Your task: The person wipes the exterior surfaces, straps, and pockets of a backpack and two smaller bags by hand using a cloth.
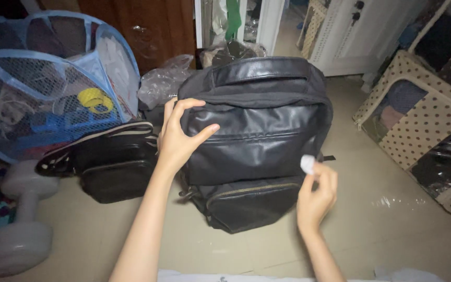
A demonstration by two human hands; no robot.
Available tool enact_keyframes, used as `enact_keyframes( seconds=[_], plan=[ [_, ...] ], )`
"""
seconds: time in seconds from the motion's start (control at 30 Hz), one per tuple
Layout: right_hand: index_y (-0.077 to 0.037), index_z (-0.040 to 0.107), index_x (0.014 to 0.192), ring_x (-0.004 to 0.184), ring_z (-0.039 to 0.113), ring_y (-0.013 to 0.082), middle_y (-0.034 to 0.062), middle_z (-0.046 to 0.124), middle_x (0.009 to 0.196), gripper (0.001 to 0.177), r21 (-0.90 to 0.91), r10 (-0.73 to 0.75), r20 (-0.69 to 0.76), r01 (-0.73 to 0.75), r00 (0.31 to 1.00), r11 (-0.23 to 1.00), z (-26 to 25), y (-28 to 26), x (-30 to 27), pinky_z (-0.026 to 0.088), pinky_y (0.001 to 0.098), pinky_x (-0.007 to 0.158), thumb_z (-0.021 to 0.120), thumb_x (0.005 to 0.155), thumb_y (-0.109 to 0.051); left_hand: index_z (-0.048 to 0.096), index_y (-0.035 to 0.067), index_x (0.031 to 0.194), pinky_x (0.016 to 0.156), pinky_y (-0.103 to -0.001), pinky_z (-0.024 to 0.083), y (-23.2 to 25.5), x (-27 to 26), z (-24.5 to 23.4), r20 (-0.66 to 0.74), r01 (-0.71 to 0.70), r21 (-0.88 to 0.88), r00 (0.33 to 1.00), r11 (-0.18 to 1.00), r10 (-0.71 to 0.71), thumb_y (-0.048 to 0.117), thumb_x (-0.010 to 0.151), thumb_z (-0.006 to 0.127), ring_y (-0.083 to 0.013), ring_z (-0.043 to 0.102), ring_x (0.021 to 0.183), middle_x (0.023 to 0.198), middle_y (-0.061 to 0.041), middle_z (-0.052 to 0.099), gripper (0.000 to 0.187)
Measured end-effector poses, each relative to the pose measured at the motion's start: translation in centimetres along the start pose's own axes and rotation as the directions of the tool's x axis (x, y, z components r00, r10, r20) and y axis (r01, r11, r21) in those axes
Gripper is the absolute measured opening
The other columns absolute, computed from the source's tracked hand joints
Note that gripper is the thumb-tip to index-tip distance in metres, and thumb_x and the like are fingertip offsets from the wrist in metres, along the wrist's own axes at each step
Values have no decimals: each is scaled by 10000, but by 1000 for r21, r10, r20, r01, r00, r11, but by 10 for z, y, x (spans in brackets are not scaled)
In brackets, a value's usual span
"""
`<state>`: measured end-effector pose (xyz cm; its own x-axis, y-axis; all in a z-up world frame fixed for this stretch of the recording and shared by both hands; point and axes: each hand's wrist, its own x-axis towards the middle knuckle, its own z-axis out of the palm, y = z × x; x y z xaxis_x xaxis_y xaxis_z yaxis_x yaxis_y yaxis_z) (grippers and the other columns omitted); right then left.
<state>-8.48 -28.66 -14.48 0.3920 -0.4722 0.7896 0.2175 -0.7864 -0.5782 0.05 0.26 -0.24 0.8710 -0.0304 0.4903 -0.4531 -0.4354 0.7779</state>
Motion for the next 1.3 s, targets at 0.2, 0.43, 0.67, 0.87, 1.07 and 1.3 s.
enact_keyframes(
  seconds=[0.2,0.43,0.67,0.87,1.07,1.3],
  plan=[
    [1,659,1009,988,690,298,111,625,1021,170,101,-17,-84,25,996,995,9,-29,59,594,355,820,669,954,161,628,392,1193,1031,-627,453,1,3,2,6,39,5,999,999,-39,461,740,889,-395,535,1342,1491,-26,462,526],
    [-18,706,942,973,708,324,107,692,991,158,-15,53,95,-52,994,999,-1,2,7,585,389,803,680,902,132,630,387,1194,1040,-626,446,9,-4,-2,12,41,8,999,999,-41,456,734,890,-411,524,1351,1490,-38,464,532],
    [-36,718,988,960,710,306,104,698,996,186,47,-53,-69,56,996,997,-2,-31,73,578,330,803,673,913,127,628,390,1204,1048,-635,433,-1,2,1,2,33,30,999,999,-33,449,754,885,-414,519,1349,1504,-72,453,521],
    [-29,722,972,962,700,378,148,698,962,189,-7,28,143,-27,989,1000,-7,-9,17,554,447,839,620,894,110,645,372,1196,1070,-630,412,0,8,-5,35,21,11,999,1000,-21,428,786,861,-387,522,1357,1461,-48,503,467],
    [-6,706,1072,873,624,319,135,597,917,209,-12,57,17,-57,998,998,-3,-1,48,504,407,811,662,889,84,644,368,1193,1069,-633,415,1,5,-3,27,23,15,999,1000,-24,439,784,860,-371,531,1352,1449,-32,515,467],
    [-23,729,1117,1068,650,319,111,629,1108,311,30,-65,-115,69,991,997,32,-66,85,553,396,916,595,905,162,641,386,1220,1095,-619,391,-5,10,-3,57,27,-38,998,999,-25,521,936,602,-364,516,1361,1464,-24,505,317]
  ],
)
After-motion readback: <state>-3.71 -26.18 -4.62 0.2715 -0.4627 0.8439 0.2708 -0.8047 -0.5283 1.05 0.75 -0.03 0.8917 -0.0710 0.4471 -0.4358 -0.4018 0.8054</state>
